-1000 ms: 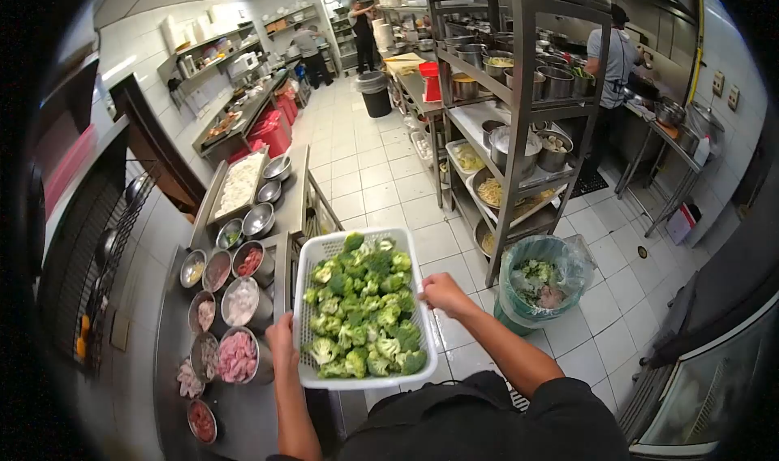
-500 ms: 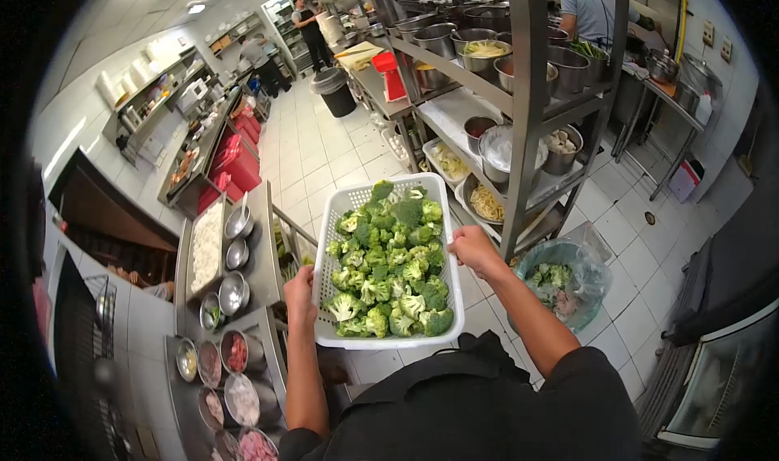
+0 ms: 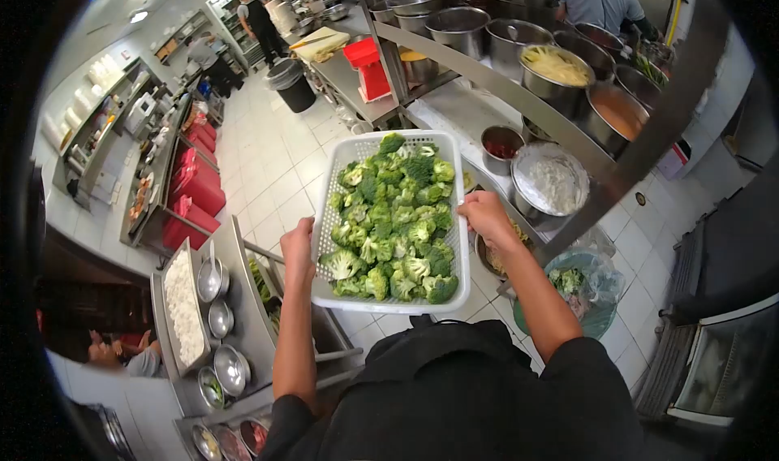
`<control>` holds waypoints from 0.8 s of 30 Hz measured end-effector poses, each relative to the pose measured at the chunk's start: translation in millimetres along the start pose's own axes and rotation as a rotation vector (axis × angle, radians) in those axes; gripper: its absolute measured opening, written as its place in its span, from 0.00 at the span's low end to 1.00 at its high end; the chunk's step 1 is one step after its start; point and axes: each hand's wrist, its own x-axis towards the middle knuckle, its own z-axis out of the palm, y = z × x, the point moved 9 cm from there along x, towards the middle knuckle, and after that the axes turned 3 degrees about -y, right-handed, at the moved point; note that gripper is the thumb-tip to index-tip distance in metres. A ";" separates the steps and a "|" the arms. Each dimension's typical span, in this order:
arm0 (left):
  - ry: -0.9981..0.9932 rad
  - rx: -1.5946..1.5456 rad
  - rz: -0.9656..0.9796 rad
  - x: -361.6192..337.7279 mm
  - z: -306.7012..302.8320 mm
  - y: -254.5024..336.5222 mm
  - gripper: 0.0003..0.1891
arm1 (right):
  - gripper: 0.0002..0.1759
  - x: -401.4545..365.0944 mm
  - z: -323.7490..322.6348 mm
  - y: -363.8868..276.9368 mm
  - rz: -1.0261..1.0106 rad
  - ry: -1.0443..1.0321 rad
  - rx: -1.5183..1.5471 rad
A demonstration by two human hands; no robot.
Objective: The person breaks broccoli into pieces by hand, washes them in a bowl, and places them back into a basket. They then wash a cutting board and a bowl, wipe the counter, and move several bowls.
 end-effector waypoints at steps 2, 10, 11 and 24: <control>-0.093 0.024 0.019 23.4 20.1 7.1 0.19 | 0.05 -8.6 -9.1 2.8 0.010 0.064 0.050; -0.401 0.249 0.193 78.0 101.0 34.4 0.22 | 0.03 -64.9 -25.4 0.8 -0.060 0.383 0.110; -0.414 0.285 0.224 78.8 109.4 33.7 0.23 | 0.04 -68.3 -28.1 6.0 -0.083 0.417 0.104; -0.533 0.433 0.503 72.2 187.1 24.6 0.20 | 0.14 -119.6 -70.0 82.6 -0.880 0.645 0.931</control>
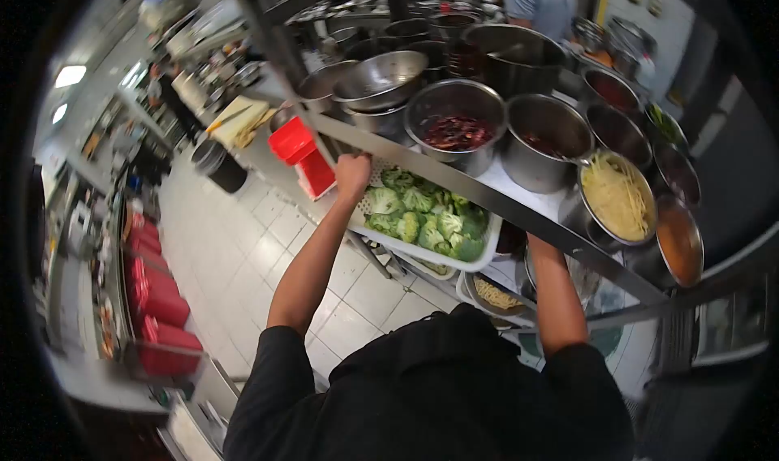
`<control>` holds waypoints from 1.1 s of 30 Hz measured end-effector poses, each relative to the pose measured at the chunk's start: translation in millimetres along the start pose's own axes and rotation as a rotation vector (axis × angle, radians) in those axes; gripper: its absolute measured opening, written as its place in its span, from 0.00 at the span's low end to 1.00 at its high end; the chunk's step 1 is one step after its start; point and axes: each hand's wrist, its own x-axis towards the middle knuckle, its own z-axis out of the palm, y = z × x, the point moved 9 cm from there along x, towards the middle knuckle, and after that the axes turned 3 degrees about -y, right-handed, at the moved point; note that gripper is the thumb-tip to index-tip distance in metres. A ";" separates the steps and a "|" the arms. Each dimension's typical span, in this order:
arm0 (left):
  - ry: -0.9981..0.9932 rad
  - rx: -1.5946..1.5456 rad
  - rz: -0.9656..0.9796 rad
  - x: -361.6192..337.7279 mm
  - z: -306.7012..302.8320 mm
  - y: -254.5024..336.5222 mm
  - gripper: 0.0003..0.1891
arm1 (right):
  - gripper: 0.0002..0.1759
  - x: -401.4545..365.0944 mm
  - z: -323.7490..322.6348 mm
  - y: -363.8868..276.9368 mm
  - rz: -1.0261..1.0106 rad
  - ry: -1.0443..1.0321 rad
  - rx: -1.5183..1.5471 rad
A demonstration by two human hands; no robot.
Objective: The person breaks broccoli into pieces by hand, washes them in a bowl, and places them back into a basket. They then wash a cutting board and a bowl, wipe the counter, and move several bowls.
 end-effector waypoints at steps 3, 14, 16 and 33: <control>0.044 0.199 0.627 14.4 28.2 12.6 0.13 | 0.14 -7.9 1.7 -21.3 0.026 0.049 -0.384; -0.168 0.750 0.556 68.1 94.4 5.3 0.25 | 0.17 -32.0 45.8 -19.9 0.122 0.052 -1.560; -0.206 0.523 0.558 95.6 119.1 -15.0 0.23 | 0.18 -28.6 59.6 -8.3 0.131 0.016 -1.690; -0.548 -0.556 0.466 -139.2 -50.0 35.3 0.11 | 0.08 -277.3 90.7 -100.4 0.018 0.261 -1.465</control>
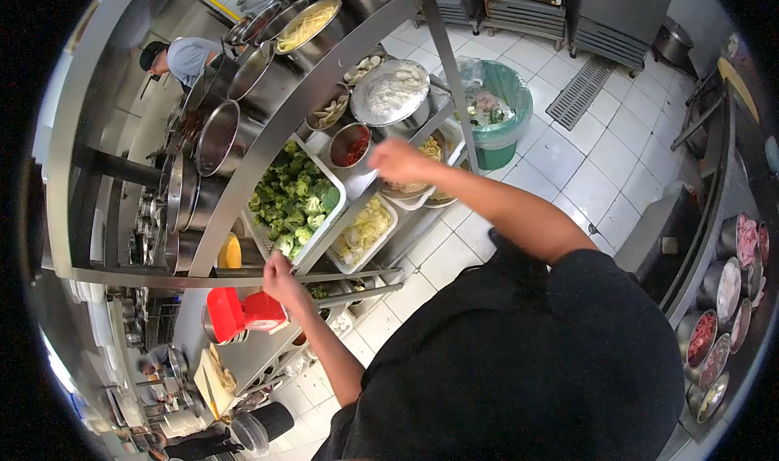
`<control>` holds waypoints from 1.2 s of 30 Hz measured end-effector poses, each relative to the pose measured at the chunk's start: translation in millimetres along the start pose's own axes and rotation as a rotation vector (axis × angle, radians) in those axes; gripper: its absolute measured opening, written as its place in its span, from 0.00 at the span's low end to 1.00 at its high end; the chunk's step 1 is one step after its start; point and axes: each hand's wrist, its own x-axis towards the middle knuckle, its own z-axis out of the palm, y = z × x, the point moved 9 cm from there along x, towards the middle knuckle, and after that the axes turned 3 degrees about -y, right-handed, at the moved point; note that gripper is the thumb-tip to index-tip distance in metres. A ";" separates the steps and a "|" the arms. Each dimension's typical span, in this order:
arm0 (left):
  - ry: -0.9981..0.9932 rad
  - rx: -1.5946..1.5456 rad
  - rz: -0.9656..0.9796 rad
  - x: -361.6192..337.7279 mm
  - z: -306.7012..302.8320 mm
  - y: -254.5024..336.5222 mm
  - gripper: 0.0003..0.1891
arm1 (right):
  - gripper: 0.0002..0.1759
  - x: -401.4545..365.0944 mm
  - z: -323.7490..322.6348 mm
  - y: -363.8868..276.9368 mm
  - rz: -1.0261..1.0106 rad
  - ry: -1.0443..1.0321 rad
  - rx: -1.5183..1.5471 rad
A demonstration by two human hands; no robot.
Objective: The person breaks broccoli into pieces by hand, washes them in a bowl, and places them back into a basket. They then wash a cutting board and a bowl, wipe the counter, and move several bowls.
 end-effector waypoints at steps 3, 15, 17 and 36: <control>-0.087 -0.175 -0.214 -50.3 10.0 -7.8 0.10 | 0.14 -79.2 -72.9 92.6 0.048 0.162 0.111; -0.857 0.151 -0.244 -195.5 322.8 80.3 0.19 | 0.05 -445.2 -274.4 321.7 0.906 0.835 0.586; -1.084 0.248 -0.068 -236.7 390.0 73.7 0.21 | 0.05 -482.5 -298.7 343.0 0.911 0.914 0.599; -1.710 0.615 -0.611 -441.9 652.0 -186.1 0.14 | 0.10 -470.4 -644.4 315.1 0.798 1.096 0.225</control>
